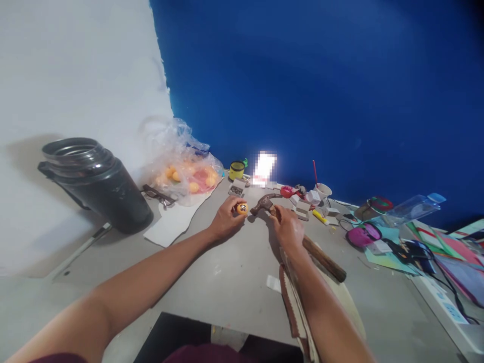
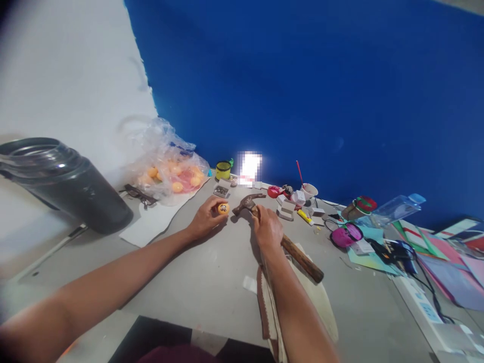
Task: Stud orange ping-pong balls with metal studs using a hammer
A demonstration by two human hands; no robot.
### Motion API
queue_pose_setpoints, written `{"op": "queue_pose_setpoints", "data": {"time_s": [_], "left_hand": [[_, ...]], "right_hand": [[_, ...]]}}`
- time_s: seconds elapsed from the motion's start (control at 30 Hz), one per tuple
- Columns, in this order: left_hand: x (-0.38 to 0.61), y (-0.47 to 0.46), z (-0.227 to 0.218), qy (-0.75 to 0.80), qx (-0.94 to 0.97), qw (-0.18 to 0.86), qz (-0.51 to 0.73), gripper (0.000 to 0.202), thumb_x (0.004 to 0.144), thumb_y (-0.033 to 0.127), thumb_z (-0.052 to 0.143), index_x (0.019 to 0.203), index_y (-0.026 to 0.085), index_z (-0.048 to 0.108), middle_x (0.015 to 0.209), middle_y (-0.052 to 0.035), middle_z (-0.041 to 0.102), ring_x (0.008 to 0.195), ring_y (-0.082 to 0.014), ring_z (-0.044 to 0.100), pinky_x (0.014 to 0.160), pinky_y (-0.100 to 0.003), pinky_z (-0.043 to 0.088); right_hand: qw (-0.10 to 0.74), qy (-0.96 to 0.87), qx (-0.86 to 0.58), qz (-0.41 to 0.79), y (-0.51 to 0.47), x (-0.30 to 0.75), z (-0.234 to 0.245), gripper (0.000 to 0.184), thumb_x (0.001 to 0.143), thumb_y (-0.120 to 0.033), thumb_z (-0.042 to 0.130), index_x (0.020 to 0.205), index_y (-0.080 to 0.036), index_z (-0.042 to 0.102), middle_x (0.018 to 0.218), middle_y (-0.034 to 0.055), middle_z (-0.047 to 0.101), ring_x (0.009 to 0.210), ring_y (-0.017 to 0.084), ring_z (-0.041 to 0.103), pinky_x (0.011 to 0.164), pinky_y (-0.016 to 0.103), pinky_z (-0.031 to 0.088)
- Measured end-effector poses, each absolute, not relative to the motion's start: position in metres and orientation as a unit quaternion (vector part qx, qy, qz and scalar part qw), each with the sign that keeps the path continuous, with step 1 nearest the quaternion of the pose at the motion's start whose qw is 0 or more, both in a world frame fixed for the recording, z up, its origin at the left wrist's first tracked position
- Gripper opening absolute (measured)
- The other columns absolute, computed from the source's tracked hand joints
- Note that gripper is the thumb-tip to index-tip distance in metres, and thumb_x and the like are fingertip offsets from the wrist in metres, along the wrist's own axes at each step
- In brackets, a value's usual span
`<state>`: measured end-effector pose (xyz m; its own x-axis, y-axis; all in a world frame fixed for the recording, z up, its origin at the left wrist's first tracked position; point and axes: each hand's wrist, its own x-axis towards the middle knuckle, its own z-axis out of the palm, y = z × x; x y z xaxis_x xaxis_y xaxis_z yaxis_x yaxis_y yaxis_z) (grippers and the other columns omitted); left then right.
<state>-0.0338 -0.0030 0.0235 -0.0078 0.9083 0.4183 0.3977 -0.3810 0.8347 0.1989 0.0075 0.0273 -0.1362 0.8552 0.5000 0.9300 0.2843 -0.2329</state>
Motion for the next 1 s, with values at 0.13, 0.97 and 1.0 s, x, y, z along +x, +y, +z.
{"op": "queue_pose_setpoints", "data": {"time_s": [0.13,0.97,1.0], "left_hand": [[-0.034,-0.004,0.024,0.503,0.652,0.265,0.502,0.031,0.077,0.025,0.07,0.107,0.02,0.069,0.104,-0.0033,0.067,0.09,-0.0181,0.062,0.083,-0.031,0.052],[-0.056,0.084,0.064,0.654,0.716,0.095,0.225,0.018,0.081,0.018,0.057,0.076,0.019,0.075,0.09,-0.0087,0.075,0.09,-0.0239,0.065,0.077,-0.032,0.044],[-0.054,0.091,0.067,0.653,0.723,0.098,0.206,0.016,0.078,0.017,0.059,0.072,0.019,0.074,0.084,-0.0086,0.074,0.087,-0.0242,0.066,0.075,-0.032,0.044]], "right_hand": [[0.216,-0.74,-0.637,-0.001,0.009,0.197,0.028,0.026,0.094,-0.026,0.065,0.119,-0.027,0.072,0.108,0.0058,0.077,0.1,0.025,0.065,0.074,0.032,0.038],[0.343,-0.792,-0.501,-0.062,0.03,0.193,0.012,0.018,0.098,-0.019,0.058,0.102,-0.02,0.075,0.113,0.012,0.071,0.105,0.028,0.056,0.095,0.039,0.042],[0.342,-0.793,-0.501,-0.059,0.03,0.194,0.012,0.018,0.098,-0.019,0.058,0.102,-0.02,0.075,0.113,0.0119,0.071,0.105,0.028,0.056,0.095,0.039,0.042]]}}
